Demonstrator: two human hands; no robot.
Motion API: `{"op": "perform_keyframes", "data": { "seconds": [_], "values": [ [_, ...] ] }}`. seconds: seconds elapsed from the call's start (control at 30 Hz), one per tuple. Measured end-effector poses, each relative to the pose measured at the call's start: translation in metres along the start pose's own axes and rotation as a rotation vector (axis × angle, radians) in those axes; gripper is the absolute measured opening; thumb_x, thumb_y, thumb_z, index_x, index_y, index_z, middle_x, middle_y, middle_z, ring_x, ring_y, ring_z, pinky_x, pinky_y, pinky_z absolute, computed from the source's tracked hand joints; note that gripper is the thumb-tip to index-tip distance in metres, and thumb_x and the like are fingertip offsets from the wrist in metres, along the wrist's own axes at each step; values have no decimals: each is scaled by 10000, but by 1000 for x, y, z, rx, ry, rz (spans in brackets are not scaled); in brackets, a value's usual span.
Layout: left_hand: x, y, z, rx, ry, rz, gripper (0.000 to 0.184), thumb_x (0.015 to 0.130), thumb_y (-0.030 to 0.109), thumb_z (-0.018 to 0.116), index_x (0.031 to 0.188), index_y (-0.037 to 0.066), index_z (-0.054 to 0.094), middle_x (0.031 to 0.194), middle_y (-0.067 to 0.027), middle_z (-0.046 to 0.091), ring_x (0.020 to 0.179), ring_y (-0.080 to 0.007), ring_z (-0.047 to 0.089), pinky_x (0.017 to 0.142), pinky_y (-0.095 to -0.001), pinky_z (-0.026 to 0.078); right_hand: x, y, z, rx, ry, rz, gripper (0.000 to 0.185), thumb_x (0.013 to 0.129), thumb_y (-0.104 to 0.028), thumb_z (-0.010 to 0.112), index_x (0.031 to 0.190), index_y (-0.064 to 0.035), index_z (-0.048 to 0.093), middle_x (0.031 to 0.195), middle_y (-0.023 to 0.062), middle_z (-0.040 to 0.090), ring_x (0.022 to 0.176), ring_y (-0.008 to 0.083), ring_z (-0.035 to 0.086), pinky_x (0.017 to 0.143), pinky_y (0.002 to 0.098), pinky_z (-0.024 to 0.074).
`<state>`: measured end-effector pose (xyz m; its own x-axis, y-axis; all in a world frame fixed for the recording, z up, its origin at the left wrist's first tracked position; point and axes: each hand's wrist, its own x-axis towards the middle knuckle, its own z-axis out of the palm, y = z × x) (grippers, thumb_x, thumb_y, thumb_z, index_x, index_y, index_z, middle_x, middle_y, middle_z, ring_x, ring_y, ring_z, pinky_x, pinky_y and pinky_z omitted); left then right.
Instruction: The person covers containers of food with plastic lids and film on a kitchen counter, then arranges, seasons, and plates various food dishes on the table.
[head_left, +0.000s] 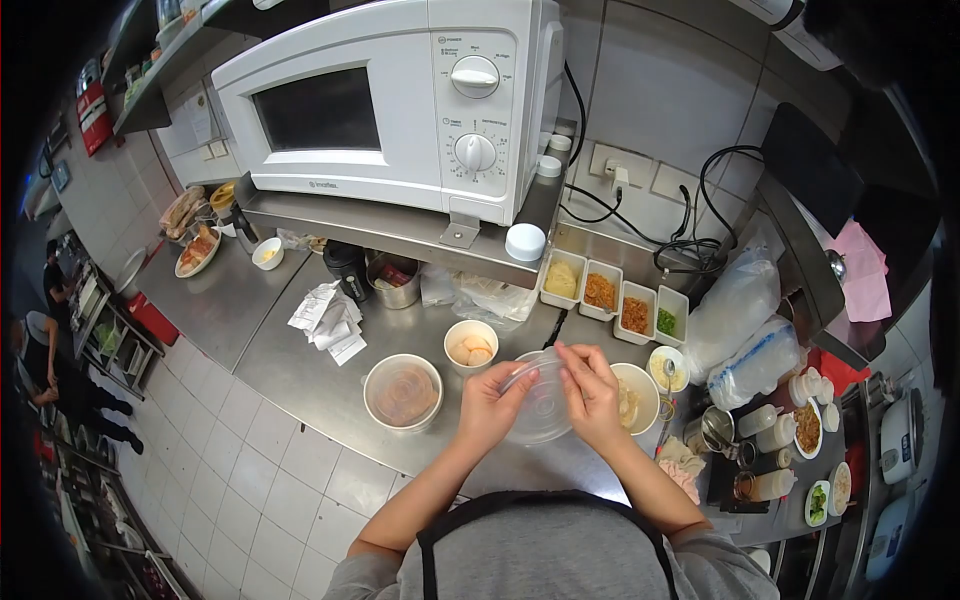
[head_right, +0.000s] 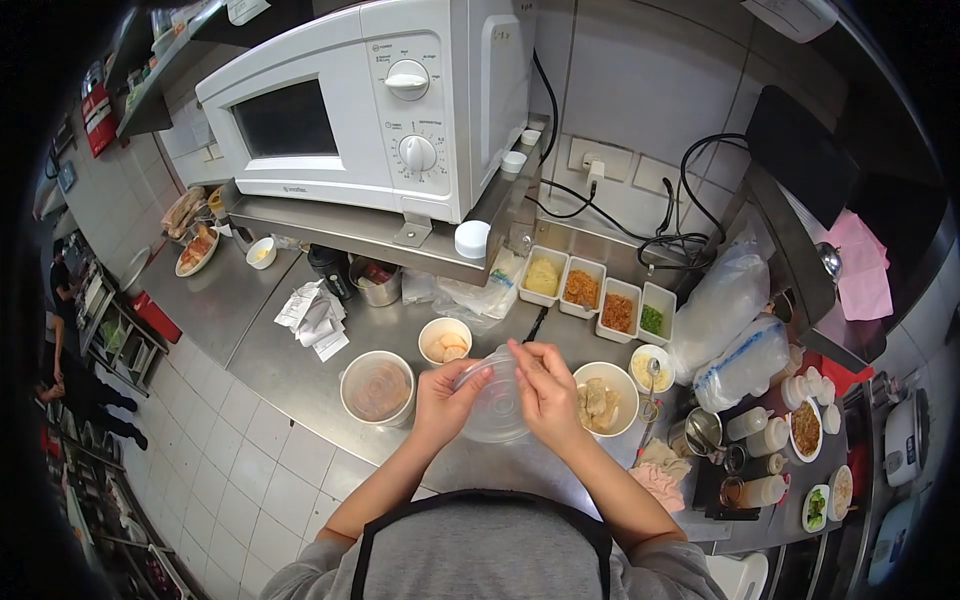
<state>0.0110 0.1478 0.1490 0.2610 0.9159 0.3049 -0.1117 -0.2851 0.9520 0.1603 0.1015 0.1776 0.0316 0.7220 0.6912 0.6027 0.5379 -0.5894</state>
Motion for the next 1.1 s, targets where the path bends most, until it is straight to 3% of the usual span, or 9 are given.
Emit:
{"op": "perform_keyframes", "data": {
  "seconds": [0.07, 0.37, 0.5, 0.87, 0.97, 1.1],
  "values": [
    [0, 3, 1, -12, 7, 4, 155, 844, 134, 648, 916, 0, 678, 686, -12, 649, 622, -32, 542, 558, -209, 444, 0, 8, 0, 20, -4, -88, 342, 813, 97, 535, 1140, 14, 593, 975, 127, 536, 755, 179, 549, 645, 257, 450],
    [0, 5, 4, -36, 5, -14, 153, 846, 131, 647, 926, 4, 679, 693, -7, 648, 628, -31, 536, 562, -209, 444, 2, -4, -5, 24, 4, 29, 308, 821, 69, 544, 1122, 33, 599, 951, 117, 532, 760, 169, 527, 649, 253, 440],
    [-1, 7, 3, -129, -21, -104, 176, 863, 148, 643, 947, -4, 670, 794, 7, 650, 699, -31, 545, 615, -191, 451, -1, 1, -3, -95, 19, -88, 409, 763, 99, 560, 1158, 0, 593, 969, 157, 541, 766, 227, 567, 651, 283, 470],
    [-2, 9, 7, -181, -15, -122, 145, 863, 125, 635, 928, 1, 674, 772, 17, 643, 691, -23, 531, 608, -187, 445, -5, 5, -3, -185, 14, -198, 500, 696, 118, 559, 1173, -27, 593, 1026, 188, 546, 867, 290, 582, 741, 324, 491],
    [-3, 8, 6, -180, -40, -120, 148, 861, 114, 635, 950, 2, 670, 798, 11, 647, 708, -24, 532, 613, -195, 449, -5, 3, -3, -154, 24, -171, 448, 730, 99, 573, 1161, -21, 597, 1005, 173, 561, 880, 270, 588, 752, 316, 489],
    [-5, 14, 4, -212, -146, -47, 201, 875, 162, 623, 1003, 12, 661, 871, -2, 651, 765, -27, 540, 622, -200, 453, -4, 3, -13, 217, -37, 173, 331, 780, 52, 604, 1107, -2, 611, 977, 138, 588, 894, 232, 596, 767, 290, 479]
  ]
}}
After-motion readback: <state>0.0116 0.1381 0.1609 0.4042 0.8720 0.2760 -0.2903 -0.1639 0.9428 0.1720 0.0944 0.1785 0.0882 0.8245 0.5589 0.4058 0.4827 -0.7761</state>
